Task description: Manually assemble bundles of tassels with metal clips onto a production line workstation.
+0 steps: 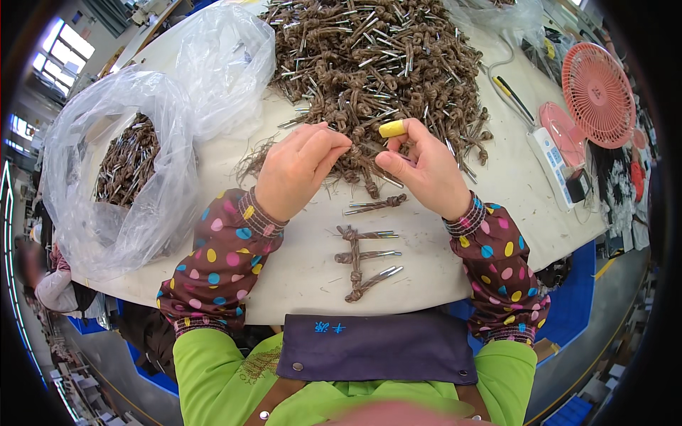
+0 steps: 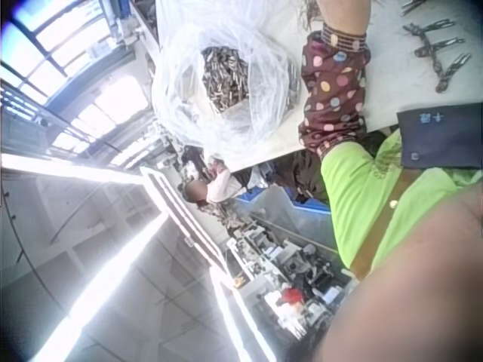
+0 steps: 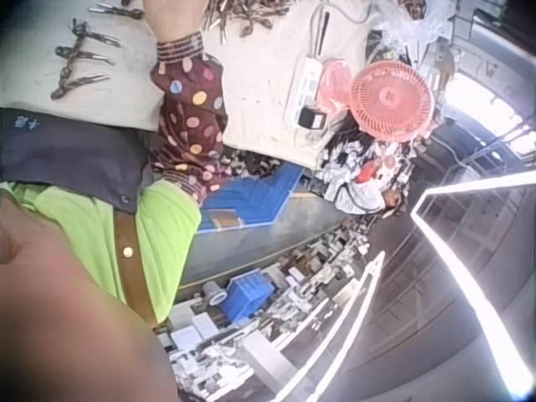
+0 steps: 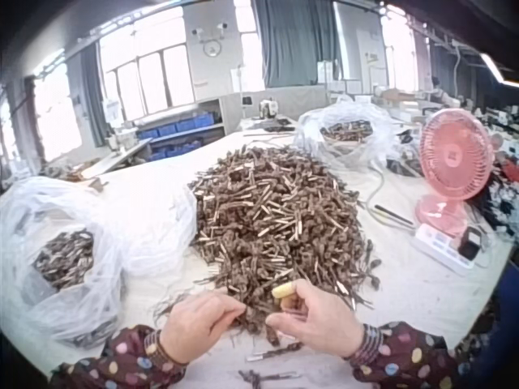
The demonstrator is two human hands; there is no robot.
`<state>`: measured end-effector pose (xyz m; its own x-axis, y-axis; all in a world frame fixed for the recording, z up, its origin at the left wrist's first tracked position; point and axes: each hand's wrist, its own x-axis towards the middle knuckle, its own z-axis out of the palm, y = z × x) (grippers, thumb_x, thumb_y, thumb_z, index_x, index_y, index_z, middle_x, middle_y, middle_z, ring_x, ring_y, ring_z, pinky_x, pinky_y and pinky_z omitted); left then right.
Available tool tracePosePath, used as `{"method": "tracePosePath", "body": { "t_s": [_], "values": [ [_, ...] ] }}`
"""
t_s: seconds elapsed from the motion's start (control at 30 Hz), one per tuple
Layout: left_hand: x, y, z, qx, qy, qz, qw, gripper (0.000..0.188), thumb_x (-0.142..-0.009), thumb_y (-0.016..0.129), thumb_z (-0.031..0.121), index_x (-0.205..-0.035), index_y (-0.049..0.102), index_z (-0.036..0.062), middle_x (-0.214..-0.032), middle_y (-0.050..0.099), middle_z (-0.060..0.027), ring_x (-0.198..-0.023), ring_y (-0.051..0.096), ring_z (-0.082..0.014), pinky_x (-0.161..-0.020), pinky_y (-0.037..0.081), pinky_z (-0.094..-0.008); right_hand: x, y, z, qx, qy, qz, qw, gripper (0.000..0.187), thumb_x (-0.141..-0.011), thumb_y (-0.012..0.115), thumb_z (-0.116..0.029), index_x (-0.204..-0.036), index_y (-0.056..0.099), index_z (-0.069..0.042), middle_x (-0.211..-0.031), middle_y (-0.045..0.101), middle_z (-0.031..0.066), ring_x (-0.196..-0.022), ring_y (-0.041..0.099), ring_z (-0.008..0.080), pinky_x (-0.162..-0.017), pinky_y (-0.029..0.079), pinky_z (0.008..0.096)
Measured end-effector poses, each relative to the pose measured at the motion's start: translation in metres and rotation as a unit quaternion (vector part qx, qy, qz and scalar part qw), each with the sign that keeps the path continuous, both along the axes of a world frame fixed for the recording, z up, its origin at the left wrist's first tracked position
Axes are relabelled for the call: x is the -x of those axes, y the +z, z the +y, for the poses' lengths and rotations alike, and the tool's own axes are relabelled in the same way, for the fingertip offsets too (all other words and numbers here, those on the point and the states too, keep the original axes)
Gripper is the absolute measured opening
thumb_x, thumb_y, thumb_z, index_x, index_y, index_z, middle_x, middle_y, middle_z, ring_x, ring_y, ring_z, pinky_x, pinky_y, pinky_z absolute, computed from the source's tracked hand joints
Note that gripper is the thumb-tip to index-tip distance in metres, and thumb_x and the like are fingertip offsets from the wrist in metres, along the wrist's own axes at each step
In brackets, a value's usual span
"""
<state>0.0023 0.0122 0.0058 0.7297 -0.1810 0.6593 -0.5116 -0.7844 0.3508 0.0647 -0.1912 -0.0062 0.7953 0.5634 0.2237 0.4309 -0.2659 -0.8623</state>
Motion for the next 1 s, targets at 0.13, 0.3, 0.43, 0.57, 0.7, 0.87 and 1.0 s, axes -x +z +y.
{"method": "tracePosePath", "body": {
  "t_s": [0.13,0.3,0.43,0.57,0.7,0.87,1.0],
  "values": [
    [-0.003,0.0,0.003,-0.04,-0.043,-0.053,0.997,0.012,-0.077,0.067,0.003,-0.085,0.059,0.0054,-0.078,0.062,-0.0048,-0.073,0.062,-0.0236,-0.081,0.054,-0.0364,0.002,0.013,0.0,0.017,-0.018,-0.159,0.987,0.027,-0.081,0.069,-0.028,-0.084,0.059,-0.004,-0.073,0.057,0.0064,-0.059,0.057,0.016,-0.053,0.044,0.0269],
    [-0.003,0.0,0.0,-0.044,-0.074,-0.051,0.995,0.011,-0.077,0.066,-0.001,-0.085,0.06,0.003,-0.079,0.062,-0.0073,-0.074,0.061,-0.0255,-0.085,0.052,-0.0399,0.003,0.015,-0.001,0.053,-0.015,-0.254,0.966,0.024,-0.077,0.073,-0.026,-0.078,0.06,-0.005,-0.07,0.055,0.0053,-0.055,0.056,0.0184,-0.05,0.043,0.0275],
    [-0.003,0.0,0.001,-0.064,-0.086,-0.047,0.993,0.011,-0.077,0.066,-0.002,-0.085,0.059,0.0024,-0.081,0.063,-0.0066,-0.074,0.061,-0.0246,-0.086,0.052,-0.04,0.002,0.018,0.0,0.086,-0.003,-0.341,0.936,0.027,-0.074,0.073,-0.03,-0.075,0.058,-0.008,-0.069,0.054,0.0017,-0.054,0.056,0.0192,-0.048,0.042,0.0286],
    [-0.003,-0.002,0.002,-0.08,-0.097,-0.046,0.991,0.011,-0.077,0.066,-0.002,-0.085,0.059,0.002,-0.081,0.063,-0.006,-0.074,0.061,-0.0239,-0.086,0.052,-0.0395,0.002,0.018,0.0,0.121,-0.002,-0.391,0.912,0.027,-0.073,0.073,-0.031,-0.072,0.056,-0.01,-0.068,0.053,0.0002,-0.054,0.055,0.018,-0.047,0.042,0.0284],
    [-0.003,-0.005,0.001,-0.078,-0.094,-0.041,0.992,0.011,-0.077,0.066,-0.002,-0.085,0.059,0.0019,-0.081,0.062,-0.0058,-0.074,0.061,-0.0236,-0.086,0.052,-0.0402,0.003,0.018,0.003,0.13,-0.011,-0.423,0.897,0.027,-0.072,0.073,-0.031,-0.071,0.056,-0.01,-0.067,0.053,0.0001,-0.055,0.056,0.0189,-0.047,0.042,0.0287],
    [-0.002,-0.009,0.002,0.001,0.016,-0.036,0.999,0.012,-0.078,0.064,-0.002,-0.089,0.06,0.002,-0.083,0.064,-0.0087,-0.076,0.063,-0.0252,-0.079,0.052,-0.0337,0.003,0.011,0.0,-0.01,-0.043,-0.153,0.987,0.027,-0.075,0.076,-0.024,-0.089,0.061,-0.007,-0.078,0.059,-0.0014,-0.056,0.048,0.0043,-0.051,0.04,0.0208],
    [0.002,-0.007,-0.001,0.072,0.067,0.005,0.995,0.012,-0.079,0.063,-0.001,-0.091,0.06,0.0018,-0.085,0.064,-0.0104,-0.077,0.063,-0.026,-0.074,0.051,-0.0303,0.006,-0.006,0.001,-0.032,0.034,0.1,0.994,0.036,-0.075,0.076,-0.03,-0.091,0.062,-0.001,-0.081,0.063,0.0028,-0.065,0.054,0.0064,-0.061,0.044,0.0222]
  ]
}}
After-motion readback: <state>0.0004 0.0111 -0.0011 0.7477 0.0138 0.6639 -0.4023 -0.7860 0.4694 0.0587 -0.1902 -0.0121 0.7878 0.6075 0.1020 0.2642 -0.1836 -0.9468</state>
